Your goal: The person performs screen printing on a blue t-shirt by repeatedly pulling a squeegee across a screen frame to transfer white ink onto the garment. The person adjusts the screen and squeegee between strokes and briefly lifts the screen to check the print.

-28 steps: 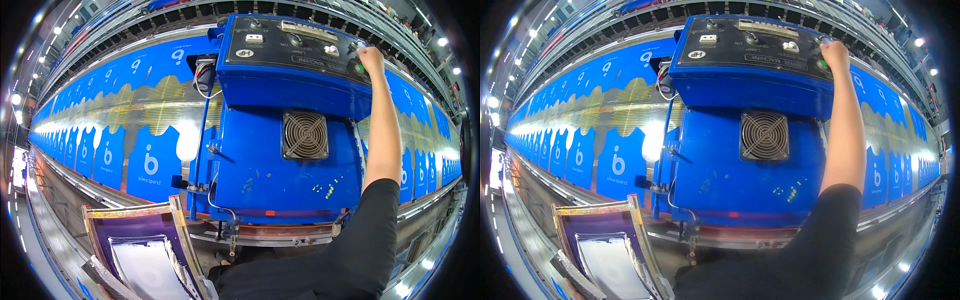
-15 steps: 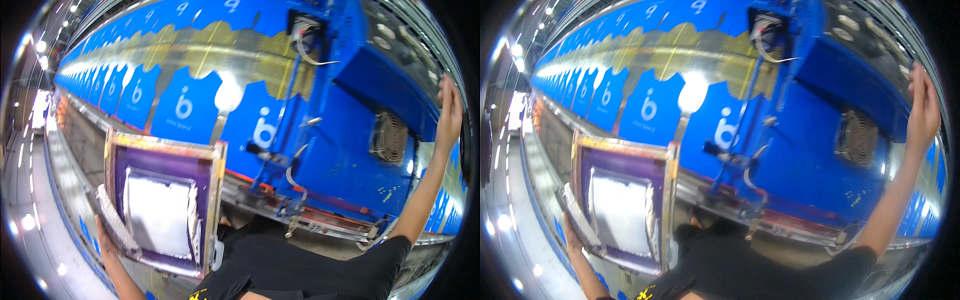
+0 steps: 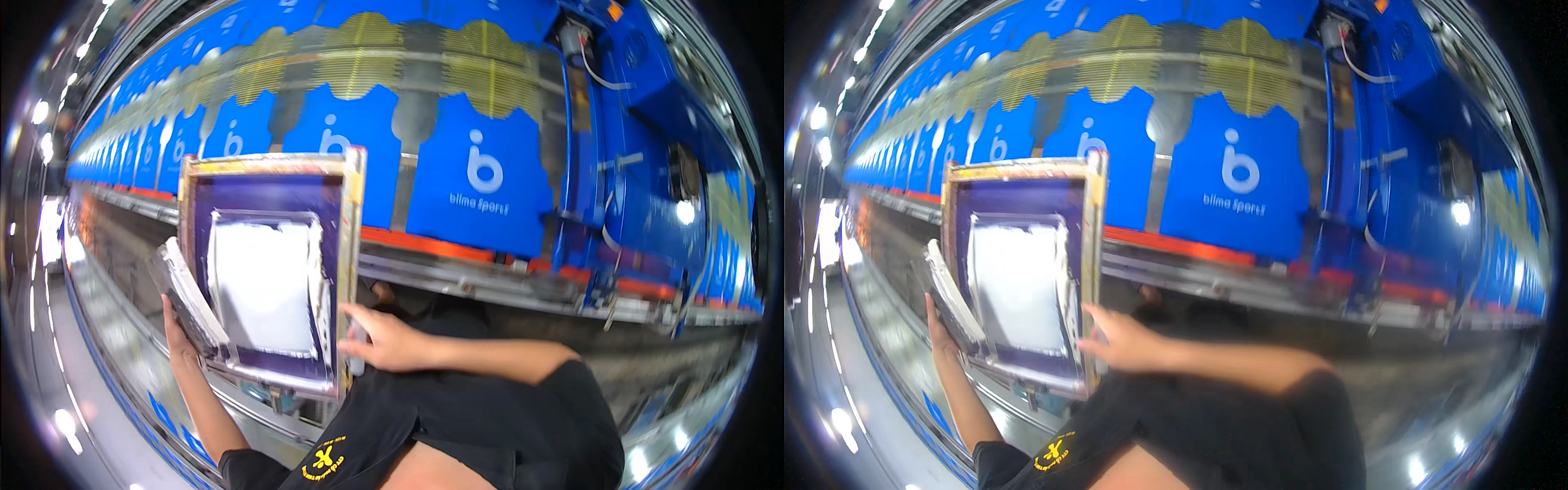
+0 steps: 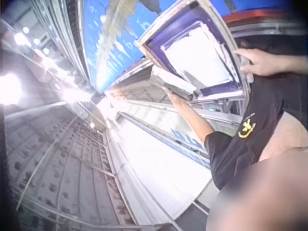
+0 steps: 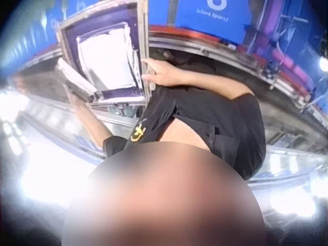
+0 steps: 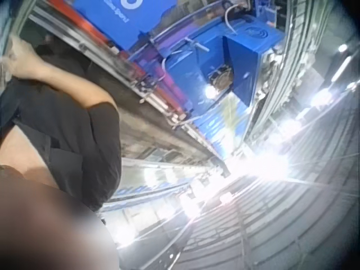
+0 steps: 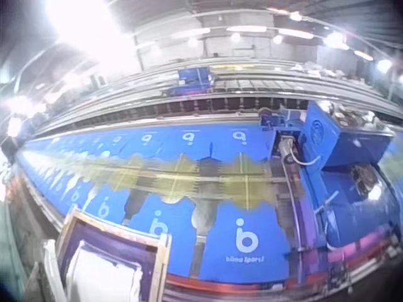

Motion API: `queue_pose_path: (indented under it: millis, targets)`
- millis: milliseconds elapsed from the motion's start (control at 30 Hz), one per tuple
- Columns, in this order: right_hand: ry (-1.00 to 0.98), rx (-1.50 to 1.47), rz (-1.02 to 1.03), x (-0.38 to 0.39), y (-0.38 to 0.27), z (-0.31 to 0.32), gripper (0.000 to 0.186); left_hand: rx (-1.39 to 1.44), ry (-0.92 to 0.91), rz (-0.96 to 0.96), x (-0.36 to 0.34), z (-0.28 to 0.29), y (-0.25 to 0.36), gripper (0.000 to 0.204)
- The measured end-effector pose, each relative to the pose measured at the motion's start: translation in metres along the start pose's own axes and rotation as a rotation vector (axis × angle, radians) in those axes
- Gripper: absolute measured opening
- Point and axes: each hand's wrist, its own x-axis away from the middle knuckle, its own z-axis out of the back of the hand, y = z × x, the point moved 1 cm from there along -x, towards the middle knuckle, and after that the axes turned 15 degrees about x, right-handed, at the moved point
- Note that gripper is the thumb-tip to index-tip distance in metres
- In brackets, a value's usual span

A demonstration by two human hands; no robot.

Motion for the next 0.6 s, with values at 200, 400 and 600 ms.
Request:
queue_pose_path:
  millis: [200, 400, 600]
  targets:
    - [0.724, -0.439, 0.002, -0.048, 0.031, -0.001, 0.044, 0.156, -0.457, -0.133, -0.044, -0.069, -0.011, 0.080]
    - [1.408, -0.189, -0.132, -0.073, 0.144, 0.144, 0.031, 0.199, -0.706, 0.023, -0.122, -0.221, -0.112, 0.085]
    - [1.553, -0.131, -0.266, -0.049, 0.214, 0.212, 0.028, 0.050, -0.577, 0.053, -0.148, -0.300, -0.192, 0.078]
